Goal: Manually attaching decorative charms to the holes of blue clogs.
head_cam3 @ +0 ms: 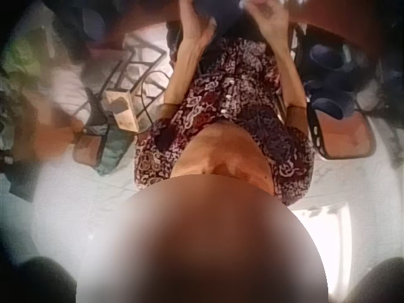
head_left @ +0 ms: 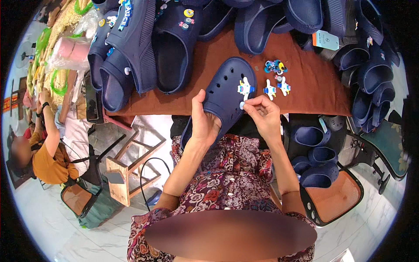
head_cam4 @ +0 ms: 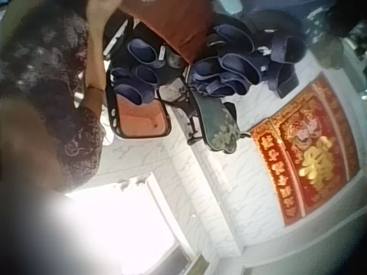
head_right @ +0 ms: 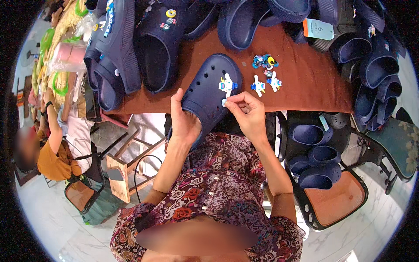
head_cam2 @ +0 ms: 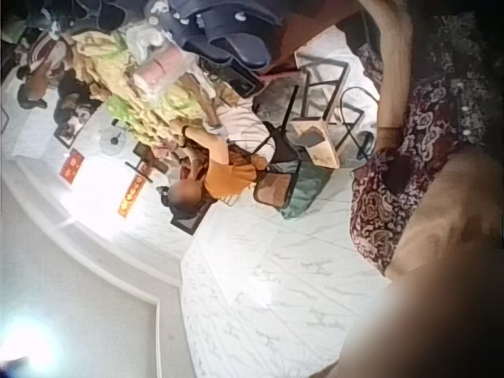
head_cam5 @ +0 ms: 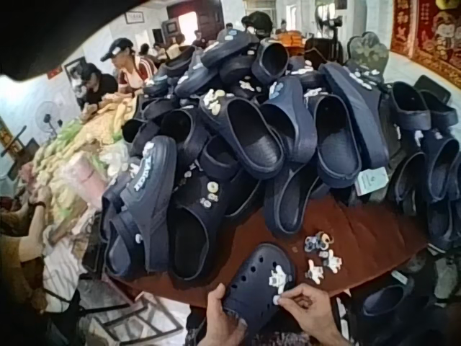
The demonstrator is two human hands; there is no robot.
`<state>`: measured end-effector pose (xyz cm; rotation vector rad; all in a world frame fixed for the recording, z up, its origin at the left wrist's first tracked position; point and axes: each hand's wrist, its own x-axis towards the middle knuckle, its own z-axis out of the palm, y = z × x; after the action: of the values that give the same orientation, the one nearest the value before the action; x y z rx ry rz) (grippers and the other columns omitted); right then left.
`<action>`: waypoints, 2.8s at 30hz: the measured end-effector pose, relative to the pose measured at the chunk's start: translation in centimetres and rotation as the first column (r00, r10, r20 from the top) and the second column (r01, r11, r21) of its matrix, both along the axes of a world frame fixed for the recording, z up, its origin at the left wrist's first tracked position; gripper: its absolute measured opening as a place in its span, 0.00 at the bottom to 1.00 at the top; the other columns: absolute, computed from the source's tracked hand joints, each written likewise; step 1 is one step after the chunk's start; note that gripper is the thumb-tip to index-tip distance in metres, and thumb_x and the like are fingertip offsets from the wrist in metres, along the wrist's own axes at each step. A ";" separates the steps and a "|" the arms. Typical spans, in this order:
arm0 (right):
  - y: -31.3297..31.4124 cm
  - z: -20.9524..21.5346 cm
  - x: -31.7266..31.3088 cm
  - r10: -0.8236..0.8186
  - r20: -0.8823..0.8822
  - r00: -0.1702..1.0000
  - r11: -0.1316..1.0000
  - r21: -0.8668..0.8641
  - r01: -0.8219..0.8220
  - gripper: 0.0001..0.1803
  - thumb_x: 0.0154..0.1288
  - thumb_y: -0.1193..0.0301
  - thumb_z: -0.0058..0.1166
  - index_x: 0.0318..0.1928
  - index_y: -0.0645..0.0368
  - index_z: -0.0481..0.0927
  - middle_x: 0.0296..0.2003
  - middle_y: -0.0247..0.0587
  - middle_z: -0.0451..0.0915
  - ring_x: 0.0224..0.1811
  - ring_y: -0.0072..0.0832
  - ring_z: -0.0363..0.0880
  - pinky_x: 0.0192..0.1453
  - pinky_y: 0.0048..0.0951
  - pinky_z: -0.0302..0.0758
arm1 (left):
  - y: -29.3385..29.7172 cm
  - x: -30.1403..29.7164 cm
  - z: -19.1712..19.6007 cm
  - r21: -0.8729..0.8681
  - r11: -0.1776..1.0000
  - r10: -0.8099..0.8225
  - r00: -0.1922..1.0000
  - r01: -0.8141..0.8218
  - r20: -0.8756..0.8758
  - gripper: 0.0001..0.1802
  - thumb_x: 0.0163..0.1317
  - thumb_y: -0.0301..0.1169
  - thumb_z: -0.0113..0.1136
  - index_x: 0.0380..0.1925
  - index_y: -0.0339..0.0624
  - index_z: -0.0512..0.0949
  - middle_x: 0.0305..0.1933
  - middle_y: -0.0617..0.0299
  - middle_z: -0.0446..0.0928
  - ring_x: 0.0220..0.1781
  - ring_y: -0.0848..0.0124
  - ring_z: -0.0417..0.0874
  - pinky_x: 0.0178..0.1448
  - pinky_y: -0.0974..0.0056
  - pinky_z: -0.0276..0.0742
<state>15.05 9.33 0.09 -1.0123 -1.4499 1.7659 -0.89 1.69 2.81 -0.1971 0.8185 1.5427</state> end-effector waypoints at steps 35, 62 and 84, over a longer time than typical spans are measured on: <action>2.2 -0.2 -1.6 -0.096 0.198 0.975 0.989 0.131 0.071 0.11 0.61 0.73 0.64 0.41 0.62 0.78 0.32 0.32 0.80 0.31 0.14 0.75 0.35 0.17 0.74 | -0.5 0.4 -0.1 0.145 0.981 0.101 0.977 -0.130 0.190 0.33 0.68 0.50 0.46 0.61 0.33 0.67 0.63 0.49 0.71 0.65 0.58 0.71 0.71 0.52 0.62; 0.1 0.6 -1.5 -0.103 0.110 0.989 0.981 0.178 0.082 0.06 0.61 0.76 0.63 0.37 0.63 0.81 0.33 0.35 0.77 0.33 0.21 0.79 0.37 0.22 0.76 | -2.1 1.3 -1.4 0.125 0.989 -0.051 0.979 0.076 -0.195 0.28 0.64 0.36 0.55 0.61 0.32 0.67 0.63 0.53 0.72 0.65 0.61 0.72 0.72 0.55 0.60; 12.4 -1.1 4.1 -0.348 0.519 0.781 0.718 0.682 -0.134 0.14 0.59 0.68 0.63 0.45 0.59 0.81 0.38 0.44 0.77 0.40 0.37 0.80 0.45 0.35 0.75 | -2.8 1.9 -1.3 0.117 0.993 -0.002 0.967 0.033 -0.253 0.32 0.68 0.40 0.56 0.64 0.29 0.61 0.63 0.51 0.70 0.65 0.62 0.72 0.70 0.55 0.63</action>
<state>19.18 21.70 -0.99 -1.2580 -2.1604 0.6271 1.02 -1.09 1.50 0.0977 0.9195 1.6150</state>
